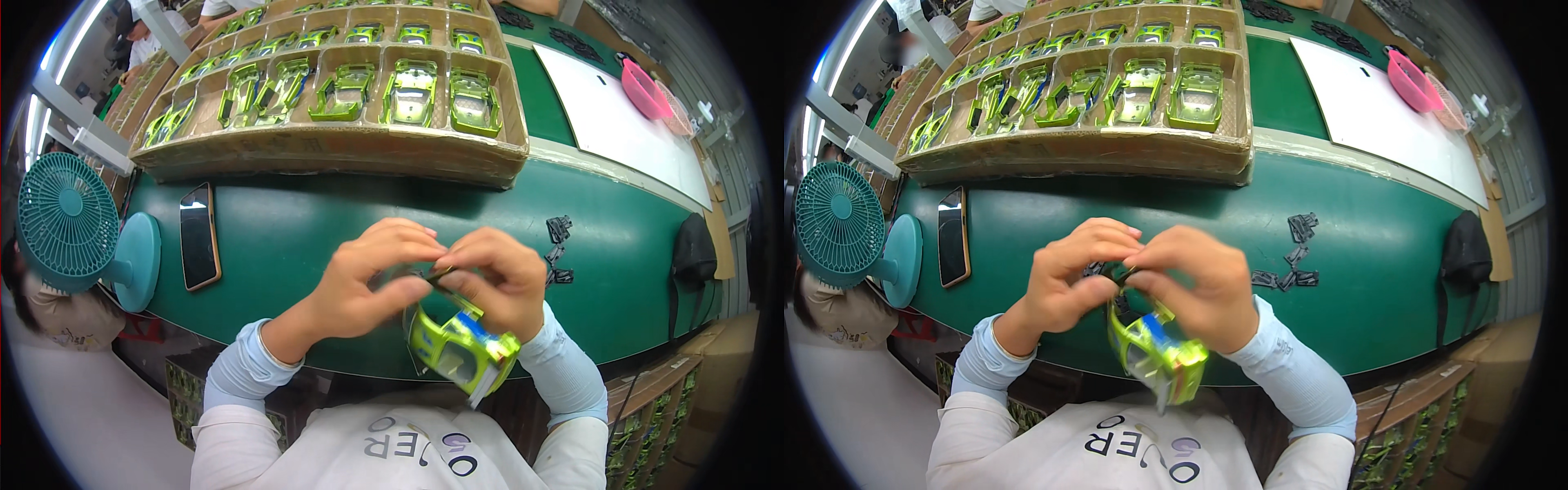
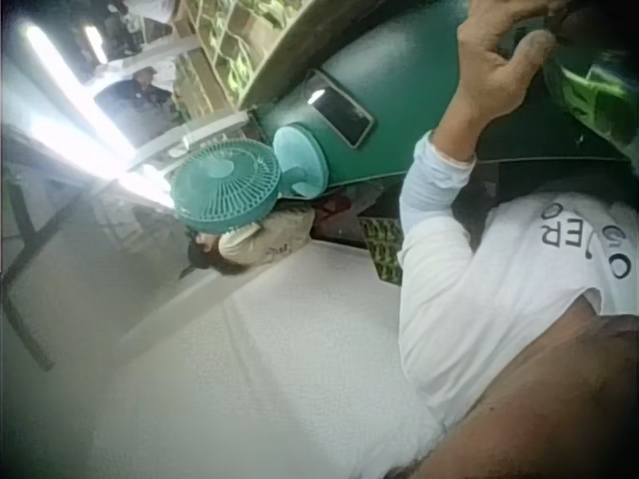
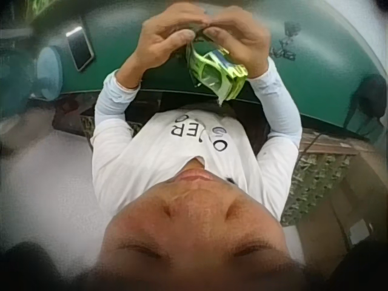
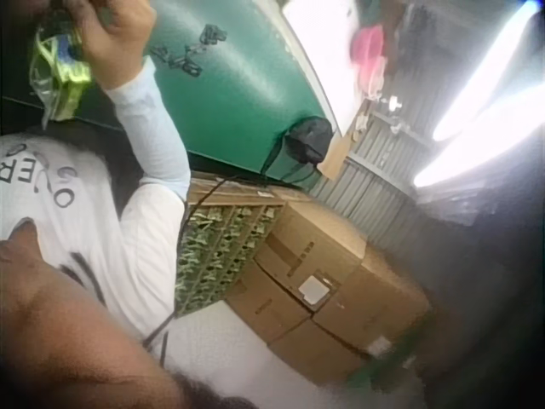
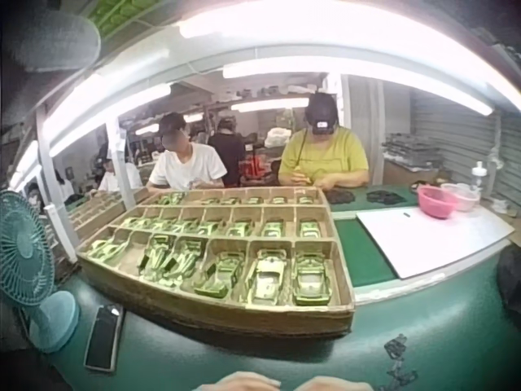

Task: The person assembles toy car bodies by taking car shells from a tray and attaching small black plastic parts into them by hand.

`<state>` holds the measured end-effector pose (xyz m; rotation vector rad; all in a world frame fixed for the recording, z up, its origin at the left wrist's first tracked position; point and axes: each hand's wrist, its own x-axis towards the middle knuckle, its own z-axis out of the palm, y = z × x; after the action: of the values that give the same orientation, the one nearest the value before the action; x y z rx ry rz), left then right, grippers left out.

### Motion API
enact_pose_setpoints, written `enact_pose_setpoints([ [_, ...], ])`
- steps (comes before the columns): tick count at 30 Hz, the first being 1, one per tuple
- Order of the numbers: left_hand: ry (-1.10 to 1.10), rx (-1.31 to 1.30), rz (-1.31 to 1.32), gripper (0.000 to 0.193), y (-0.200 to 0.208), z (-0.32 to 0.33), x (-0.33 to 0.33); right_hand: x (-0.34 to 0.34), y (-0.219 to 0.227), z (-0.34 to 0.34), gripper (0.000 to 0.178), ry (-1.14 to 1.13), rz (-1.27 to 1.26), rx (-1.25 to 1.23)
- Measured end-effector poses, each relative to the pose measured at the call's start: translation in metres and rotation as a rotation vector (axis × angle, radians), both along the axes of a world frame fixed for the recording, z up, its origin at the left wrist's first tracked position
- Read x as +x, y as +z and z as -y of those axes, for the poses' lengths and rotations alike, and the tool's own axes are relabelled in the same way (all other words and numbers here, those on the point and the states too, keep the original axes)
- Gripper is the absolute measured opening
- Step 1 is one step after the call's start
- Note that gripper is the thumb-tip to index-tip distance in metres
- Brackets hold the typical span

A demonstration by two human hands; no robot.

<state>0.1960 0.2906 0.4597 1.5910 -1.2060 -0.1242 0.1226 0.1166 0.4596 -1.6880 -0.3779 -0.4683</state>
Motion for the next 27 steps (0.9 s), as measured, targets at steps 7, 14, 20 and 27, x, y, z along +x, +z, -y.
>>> enact_pose_setpoints([
  [7,-0.096,0.11,0.127,0.088,0.007,0.003,-0.005,0.007,-0.007,0.011,0.014,-0.005,-0.185,0.481],
  [14,0.046,0.099,0.21,0.074,0.001,0.002,-0.006,0.015,-0.013,0.023,0.017,0.192,-0.282,0.527],
  [20,0.171,0.134,0.357,0.067,0.003,-0.002,-0.008,0.017,-0.002,0.037,0.03,0.238,-0.409,0.571],
  [27,0.24,0.17,0.396,0.061,0.002,-0.002,-0.007,0.012,0.01,0.046,0.033,0.272,-0.303,0.103],
])
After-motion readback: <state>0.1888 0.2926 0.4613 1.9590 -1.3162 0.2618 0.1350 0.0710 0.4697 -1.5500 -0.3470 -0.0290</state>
